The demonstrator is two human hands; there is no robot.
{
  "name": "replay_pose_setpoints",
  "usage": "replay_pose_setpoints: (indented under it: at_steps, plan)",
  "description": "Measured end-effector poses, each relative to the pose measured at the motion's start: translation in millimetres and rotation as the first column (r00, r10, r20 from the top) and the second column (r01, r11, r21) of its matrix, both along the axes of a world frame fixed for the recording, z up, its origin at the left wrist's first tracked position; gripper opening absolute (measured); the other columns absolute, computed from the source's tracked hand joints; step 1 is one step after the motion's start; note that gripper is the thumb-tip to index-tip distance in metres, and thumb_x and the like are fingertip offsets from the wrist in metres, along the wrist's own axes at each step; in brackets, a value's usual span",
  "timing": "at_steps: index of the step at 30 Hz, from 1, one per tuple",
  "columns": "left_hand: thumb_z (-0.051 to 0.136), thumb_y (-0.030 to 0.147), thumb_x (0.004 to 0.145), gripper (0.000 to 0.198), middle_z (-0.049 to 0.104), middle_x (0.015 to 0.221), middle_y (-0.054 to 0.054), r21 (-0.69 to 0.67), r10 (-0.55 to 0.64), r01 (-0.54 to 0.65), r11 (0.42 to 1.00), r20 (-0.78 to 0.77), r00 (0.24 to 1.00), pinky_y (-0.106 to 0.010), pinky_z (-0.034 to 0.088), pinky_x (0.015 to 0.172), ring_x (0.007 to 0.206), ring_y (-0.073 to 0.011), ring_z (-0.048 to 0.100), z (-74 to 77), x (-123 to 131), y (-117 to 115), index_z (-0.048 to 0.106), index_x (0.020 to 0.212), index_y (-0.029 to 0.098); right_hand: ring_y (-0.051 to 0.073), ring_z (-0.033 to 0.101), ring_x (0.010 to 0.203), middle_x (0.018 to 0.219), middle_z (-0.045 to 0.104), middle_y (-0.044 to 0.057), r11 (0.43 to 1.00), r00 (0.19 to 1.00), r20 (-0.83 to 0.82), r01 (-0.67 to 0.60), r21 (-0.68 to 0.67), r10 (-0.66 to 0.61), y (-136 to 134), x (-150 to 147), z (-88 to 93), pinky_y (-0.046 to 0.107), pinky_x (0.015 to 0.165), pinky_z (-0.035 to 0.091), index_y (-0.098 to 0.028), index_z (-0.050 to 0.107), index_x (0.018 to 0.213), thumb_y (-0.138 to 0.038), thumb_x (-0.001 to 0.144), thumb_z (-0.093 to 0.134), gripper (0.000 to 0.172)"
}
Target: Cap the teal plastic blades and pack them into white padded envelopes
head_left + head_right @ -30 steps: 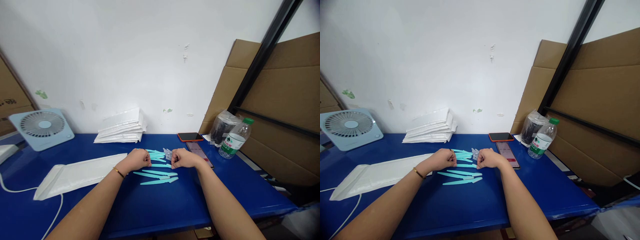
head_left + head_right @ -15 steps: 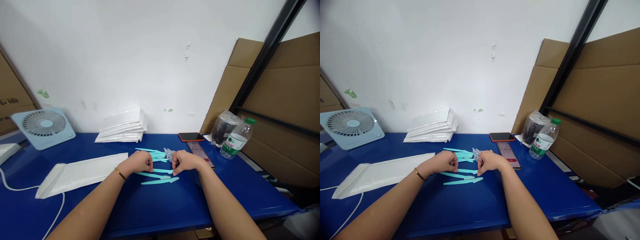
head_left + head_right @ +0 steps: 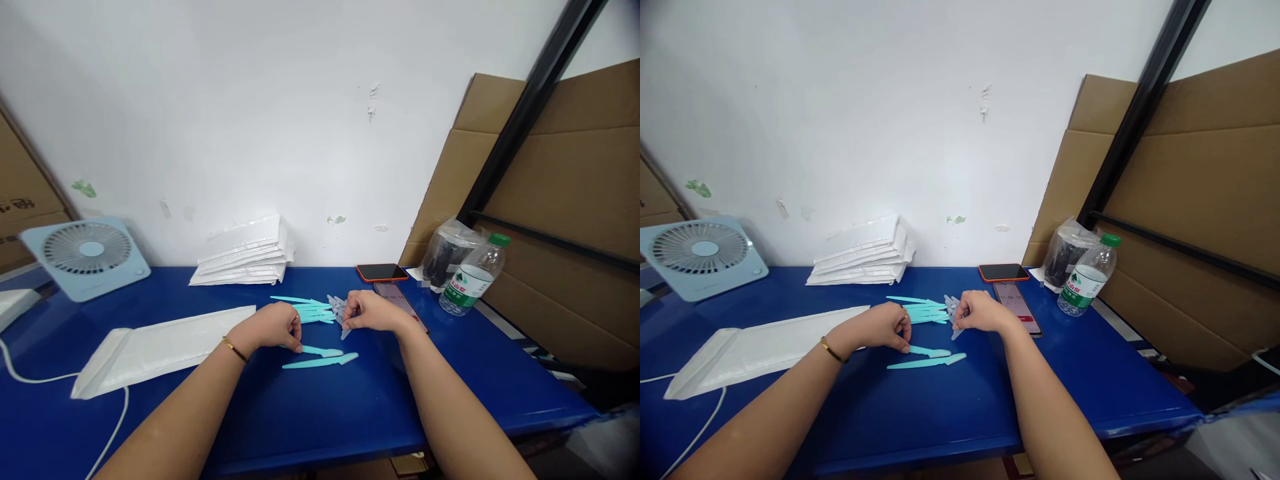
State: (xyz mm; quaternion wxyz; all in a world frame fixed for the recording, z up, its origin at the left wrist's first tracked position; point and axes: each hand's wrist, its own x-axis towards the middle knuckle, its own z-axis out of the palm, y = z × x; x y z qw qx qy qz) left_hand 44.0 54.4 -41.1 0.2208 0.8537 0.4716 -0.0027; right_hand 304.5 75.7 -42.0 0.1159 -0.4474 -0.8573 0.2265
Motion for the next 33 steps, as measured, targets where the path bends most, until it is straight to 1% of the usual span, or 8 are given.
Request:
replay_pose_setpoints:
  at_steps: [4, 6, 11, 13, 18, 24, 29, 33]
  plan:
    - [0.063, 0.048, 0.063, 0.025, 0.061, 0.064, 0.002, 0.063, 0.054, -0.053, 0.997, -0.002, 0.999, -0.023, 0.028, 0.047, 0.056, -0.0116, 0.051, -3.9, 7, 1, 0.068, 0.068, 0.024, 0.013, 0.052, 0.071, 0.076, 0.057, 0.0, 0.981, 0.983, -0.001, -0.181, -0.071, 0.181, -2, -11, -5.3, 0.022, 0.061, 0.036, -0.02, 0.07, 0.07, -0.048, 0.06, 0.07, 0.03]
    - [0.064, 0.046, 0.063, 0.023, 0.062, 0.068, 0.002, 0.122, 0.069, -0.068, 0.99, -0.004, 0.998, -0.022, 0.029, 0.049, 0.06, -0.0124, 0.053, -5.7, 5, 6, 0.068, 0.069, 0.024, 0.012, 0.051, 0.069, 0.075, 0.056, 0.0, 0.978, 0.981, -0.015, -0.196, -0.064, 0.195, 1, -12, -9.5, 0.022, 0.06, 0.035, -0.018, 0.069, 0.067, -0.047, 0.063, 0.069, 0.028]
    - [0.064, 0.05, 0.061, 0.028, 0.063, 0.074, 0.0, 0.22, 0.153, -0.142, 0.965, -0.035, 0.988, -0.023, 0.031, 0.052, 0.063, -0.0141, 0.055, -5.0, -1, 13, 0.068, 0.072, 0.024, 0.012, 0.052, 0.069, 0.08, 0.058, 0.002, 0.999, 0.999, -0.017, 0.052, 0.003, -0.051, 10, 2, -8.2, 0.021, 0.059, 0.035, -0.017, 0.069, 0.071, -0.045, 0.061, 0.07, 0.03]
    - [0.064, 0.055, 0.059, 0.035, 0.062, 0.079, 0.0, 0.232, 0.138, -0.136, 0.963, 0.006, 0.99, -0.023, 0.031, 0.052, 0.065, -0.0143, 0.055, -2.3, 3, 7, 0.068, 0.075, 0.025, 0.014, 0.053, 0.071, 0.083, 0.06, 0.002, 0.996, 0.996, -0.009, 0.088, 0.025, -0.088, 9, 8, -3.2, 0.021, 0.059, 0.036, -0.018, 0.069, 0.074, -0.045, 0.058, 0.072, 0.032]
    - [0.068, 0.057, 0.053, 0.037, 0.061, 0.073, 0.001, 0.09, -0.022, 0.02, 0.996, 0.031, 0.999, -0.023, 0.029, 0.048, 0.064, -0.0135, 0.054, -3.4, 23, -14, 0.069, 0.073, 0.026, 0.014, 0.055, 0.068, 0.075, 0.063, 0.001, 0.984, 0.988, 0.05, -0.141, -0.112, 0.147, -4, 2, 3.6, 0.021, 0.057, 0.037, -0.02, 0.072, 0.072, -0.045, 0.055, 0.073, 0.03]
    - [0.067, 0.044, 0.061, 0.019, 0.062, 0.065, 0.002, 0.047, -0.007, 0.008, 0.999, -0.018, 1.0, -0.024, 0.027, 0.045, 0.059, -0.0128, 0.052, -10.0, 26, -13, 0.069, 0.068, 0.027, 0.013, 0.054, 0.063, 0.068, 0.064, 0.0, 0.96, 0.964, 0.134, -0.202, -0.192, 0.23, -10, -8, -4.7, 0.022, 0.056, 0.036, -0.021, 0.072, 0.069, -0.038, 0.055, 0.074, 0.023]
    - [0.065, 0.048, 0.062, 0.025, 0.064, 0.071, 0.001, 0.071, 0.034, -0.03, 0.997, -0.046, 0.998, -0.024, 0.034, 0.051, 0.064, -0.015, 0.055, 0.1, 11, -8, 0.069, 0.07, 0.025, 0.012, 0.053, 0.058, 0.064, 0.063, -0.001, 0.975, 0.983, 0.144, -0.08, -0.208, 0.112, 1, 13, -4.9, 0.021, 0.05, 0.035, -0.019, 0.071, 0.07, -0.04, 0.053, 0.075, 0.027]
    - [0.05, 0.055, 0.075, 0.05, 0.058, 0.114, -0.008, 0.29, 0.082, -0.103, 0.951, 0.084, 0.993, -0.027, 0.04, 0.083, 0.102, -0.0221, 0.053, -3.2, 4, -1, 0.06, 0.11, 0.02, 0.015, 0.056, 0.068, 0.077, 0.065, 0.001, 0.999, 0.998, 0.031, 0.049, -0.003, -0.049, 9, 20, -3.5, 0.022, 0.058, 0.039, -0.019, 0.07, 0.072, -0.032, 0.065, 0.066, 0.016]
